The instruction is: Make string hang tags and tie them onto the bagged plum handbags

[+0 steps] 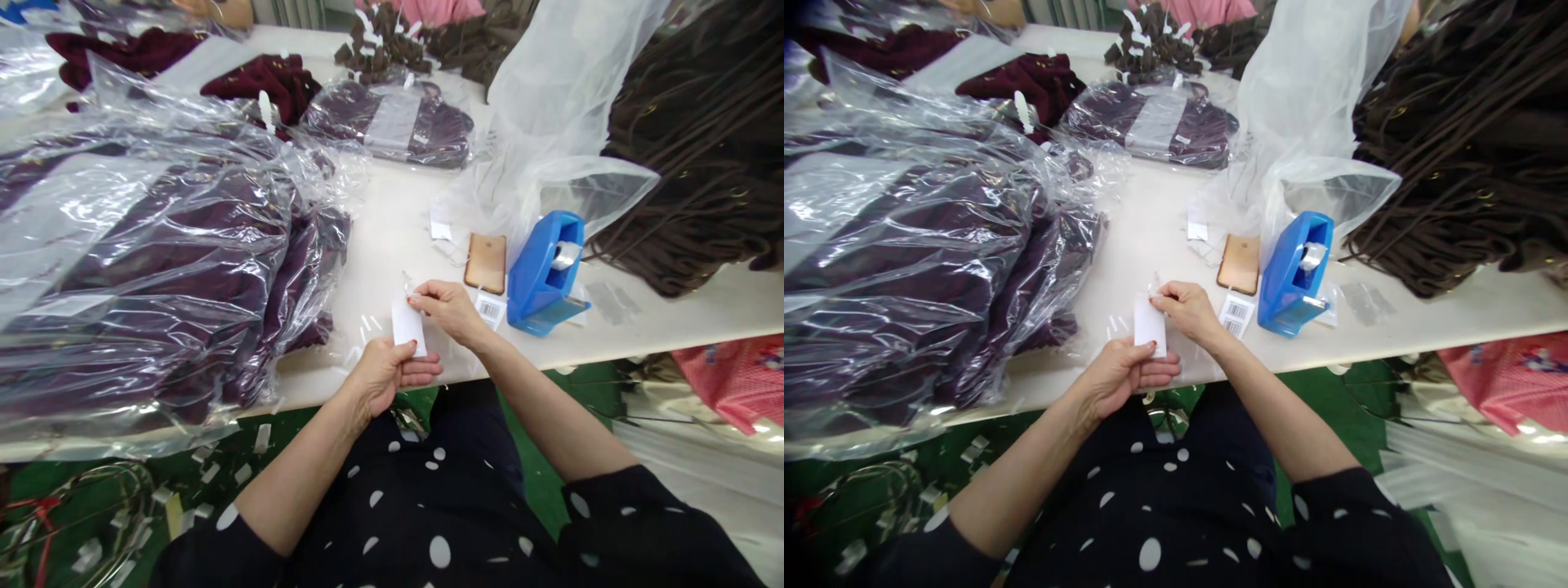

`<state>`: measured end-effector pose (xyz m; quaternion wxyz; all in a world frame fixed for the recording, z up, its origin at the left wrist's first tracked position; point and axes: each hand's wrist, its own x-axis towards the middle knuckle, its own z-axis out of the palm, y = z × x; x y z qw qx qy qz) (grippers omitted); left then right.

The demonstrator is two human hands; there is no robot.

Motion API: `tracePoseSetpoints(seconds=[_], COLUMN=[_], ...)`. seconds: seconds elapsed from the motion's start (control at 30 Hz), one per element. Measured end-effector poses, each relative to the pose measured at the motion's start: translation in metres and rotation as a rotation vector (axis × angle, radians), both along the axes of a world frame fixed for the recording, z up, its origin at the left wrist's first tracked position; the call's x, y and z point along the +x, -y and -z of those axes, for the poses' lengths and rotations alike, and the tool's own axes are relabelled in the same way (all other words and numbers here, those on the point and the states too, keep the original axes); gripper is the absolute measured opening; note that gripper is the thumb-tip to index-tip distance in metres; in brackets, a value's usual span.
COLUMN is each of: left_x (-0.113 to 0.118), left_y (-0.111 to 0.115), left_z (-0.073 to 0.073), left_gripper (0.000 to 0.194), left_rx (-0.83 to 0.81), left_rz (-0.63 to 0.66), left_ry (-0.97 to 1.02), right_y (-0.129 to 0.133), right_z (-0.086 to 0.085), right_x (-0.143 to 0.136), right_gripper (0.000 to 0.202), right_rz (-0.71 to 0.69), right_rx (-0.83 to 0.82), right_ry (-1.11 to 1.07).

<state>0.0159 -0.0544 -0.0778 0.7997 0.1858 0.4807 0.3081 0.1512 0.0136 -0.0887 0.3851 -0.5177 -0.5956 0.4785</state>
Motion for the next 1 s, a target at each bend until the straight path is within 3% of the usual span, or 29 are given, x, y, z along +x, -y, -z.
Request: tracePoseSetpoints(seconds=[0.1, 0.17, 0.23, 0.3, 0.37, 0.47, 0.53, 0.63, 0.77, 0.87, 1.0], left_x=[-0.008, -0.017, -0.025, -0.030, -0.031, -0.028, -0.025, -0.025, -0.027, -0.027, -0.025], left_y=[0.012, 0.016, 0.012, 0.001, -0.013, -0.026, -0.028, -0.027, -0.024, -0.023, -0.022], left_z=[0.001, 0.001, 0.004, 0.010, 0.021, 0.037, 0.044, 0.049, 0.051, 0.053, 0.050], left_gripper=[0.018, 0.023, 0.021, 0.017, 0.018, 0.019, 0.019, 0.019, 0.019, 0.020, 0.020], left_rx=[-0.079, 0.033, 0.372, 0.848, 1.250, 1.536, 1.602, 1.649, 1.681, 1.692, 1.692], left_rz=[0.198, 0.350, 0.376, 0.297, 0.304, 0.485, 0.544, 0.517, 0.488, 0.483, 0.495], left_ry=[-0.039, -0.251, -0.619, -0.945, -1.086, -1.160, -1.203, -1.205, -1.212, -1.236, -1.276], right_y=[-0.003, -0.003, -0.003, -0.003, -0.003, -0.003, 0.001, 0.019, 0.056, 0.072, 0.067], right_z=[0.021, 0.029, 0.032, 0.032, 0.030, 0.026, 0.021, 0.010, 0.006, 0.015, 0.025], right_x=[0.000, 0.001, 0.002, 0.001, -0.001, -0.006, -0.007, 0.005, 0.044, 0.071, 0.079], right_gripper=[0.013, 0.013, 0.014, 0.014, 0.014, 0.015, 0.014, 0.016, 0.018, 0.028, 0.042], right_rz=[-0.024, -0.040, -0.047, -0.048, -0.046, -0.059, -0.057, 0.037, 0.414, 0.605, 0.630], right_rx=[0.043, 0.081, 0.113, 0.133, 0.148, 0.149, 0.156, 0.247, 0.323, 0.190, 0.011], right_ry=[0.189, 0.290, 0.358, 0.414, 0.464, 0.560, 0.621, 0.614, 0.647, 0.700, 0.455])
